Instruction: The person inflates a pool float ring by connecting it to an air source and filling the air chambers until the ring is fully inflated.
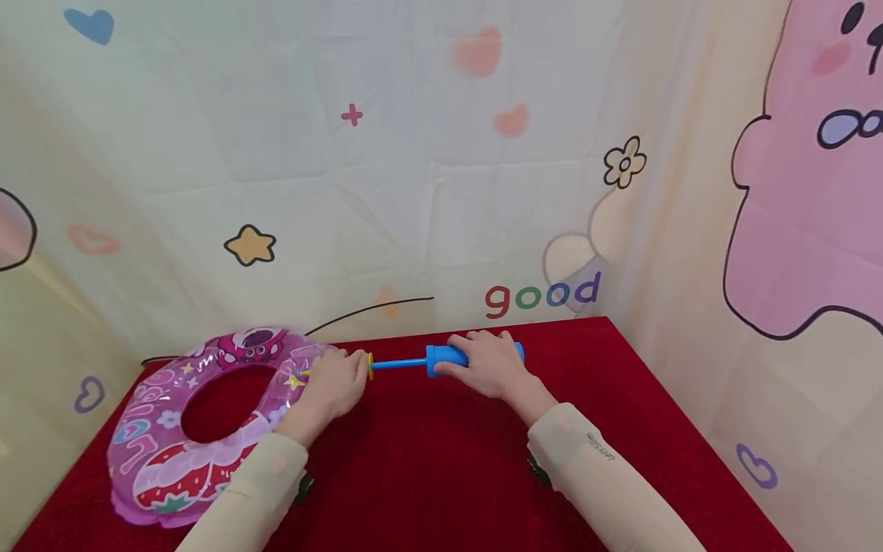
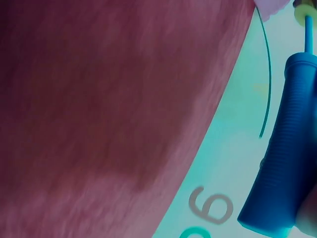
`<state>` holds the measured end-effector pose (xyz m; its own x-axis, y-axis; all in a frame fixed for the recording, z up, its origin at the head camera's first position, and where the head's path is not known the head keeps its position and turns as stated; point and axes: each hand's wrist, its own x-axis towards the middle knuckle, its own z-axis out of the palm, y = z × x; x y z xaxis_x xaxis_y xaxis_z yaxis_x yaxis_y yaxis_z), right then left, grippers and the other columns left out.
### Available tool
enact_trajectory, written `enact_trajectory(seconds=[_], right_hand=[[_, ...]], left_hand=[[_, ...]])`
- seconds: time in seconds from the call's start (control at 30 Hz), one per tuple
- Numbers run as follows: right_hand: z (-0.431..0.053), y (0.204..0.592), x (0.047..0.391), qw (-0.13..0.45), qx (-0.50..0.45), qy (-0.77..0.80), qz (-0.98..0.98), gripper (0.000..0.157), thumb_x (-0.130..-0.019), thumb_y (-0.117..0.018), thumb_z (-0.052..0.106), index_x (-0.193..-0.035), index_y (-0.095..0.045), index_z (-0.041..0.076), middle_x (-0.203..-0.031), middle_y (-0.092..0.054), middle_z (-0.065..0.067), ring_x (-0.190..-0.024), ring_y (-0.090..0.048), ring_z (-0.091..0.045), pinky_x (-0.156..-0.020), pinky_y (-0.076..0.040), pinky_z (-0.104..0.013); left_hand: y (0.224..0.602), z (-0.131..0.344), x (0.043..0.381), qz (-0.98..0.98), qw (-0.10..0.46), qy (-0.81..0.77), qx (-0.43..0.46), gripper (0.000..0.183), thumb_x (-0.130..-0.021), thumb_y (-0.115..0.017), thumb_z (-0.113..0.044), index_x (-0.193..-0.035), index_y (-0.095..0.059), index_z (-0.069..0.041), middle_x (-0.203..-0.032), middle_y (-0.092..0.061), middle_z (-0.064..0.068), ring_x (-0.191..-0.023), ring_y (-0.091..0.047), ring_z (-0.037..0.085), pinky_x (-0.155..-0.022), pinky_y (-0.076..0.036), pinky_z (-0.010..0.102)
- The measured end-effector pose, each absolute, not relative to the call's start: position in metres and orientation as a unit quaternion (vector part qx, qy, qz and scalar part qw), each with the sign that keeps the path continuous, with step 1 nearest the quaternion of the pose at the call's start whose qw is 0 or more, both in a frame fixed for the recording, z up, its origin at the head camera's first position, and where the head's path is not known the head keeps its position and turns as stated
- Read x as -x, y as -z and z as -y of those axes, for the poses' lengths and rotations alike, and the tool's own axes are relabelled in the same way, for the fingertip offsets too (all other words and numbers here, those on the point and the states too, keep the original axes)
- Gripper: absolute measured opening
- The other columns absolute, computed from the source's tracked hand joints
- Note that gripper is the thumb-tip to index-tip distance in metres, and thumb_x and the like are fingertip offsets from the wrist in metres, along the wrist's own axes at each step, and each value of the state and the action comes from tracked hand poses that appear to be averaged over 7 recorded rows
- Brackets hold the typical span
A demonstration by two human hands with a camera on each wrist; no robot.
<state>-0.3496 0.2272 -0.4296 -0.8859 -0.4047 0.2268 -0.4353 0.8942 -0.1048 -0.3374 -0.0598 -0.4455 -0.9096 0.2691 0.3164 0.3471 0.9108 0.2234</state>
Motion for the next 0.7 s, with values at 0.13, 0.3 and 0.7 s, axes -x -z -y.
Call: enact_trajectory(seconds=[0.13,0.3,0.7], right_hand=[[-0.208,0.43,0.347,0.095,-0.215,-0.082,0.968,0.07,-0.093,-0.058,0.066,-0.143,-0.061,0.018,-0.131,-0.065,-0.012,-0.115,-0.06,-0.029,-0.091,-0.045,-0.052],[-0.186,0.425,0.345,0.097,-0.21,-0.081,0.969,0.069,-0.093,-0.058,0.066,-0.143,-0.061,0.019,-0.131,-0.065,-0.011,-0.115,-0.061,-0.029,-0.091,-0.045,-0.052],[-0.168,0.424,0.344,0.089,-0.211,-0.065,0.971,0.069,-0.094,-0.054,0.07,-0.143,-0.06,0.021,-0.13,-0.065,-0.009,-0.112,-0.06,-0.026,-0.089,-0.045,-0.051]], left_hand=[[0.445,0.056,0.337,0.966,0.147,0.141,0.158,0.034,-0.108,-0.04,-0.026,-0.083,-0.054,-0.009,-0.087,-0.062,0.017,-0.095,-0.058,0.039,-0.087,-0.044,0.054],[0.442,0.05,0.337,0.965,0.147,0.145,0.16,0.035,-0.108,-0.042,-0.028,-0.079,-0.051,-0.012,-0.077,-0.056,0.01,-0.09,-0.057,0.035,-0.083,-0.044,0.05],[0.445,0.041,0.339,0.959,0.137,0.164,0.184,0.034,-0.109,-0.041,-0.028,-0.088,-0.061,-0.01,-0.075,-0.056,0.007,-0.088,-0.058,0.031,-0.086,-0.044,0.047]])
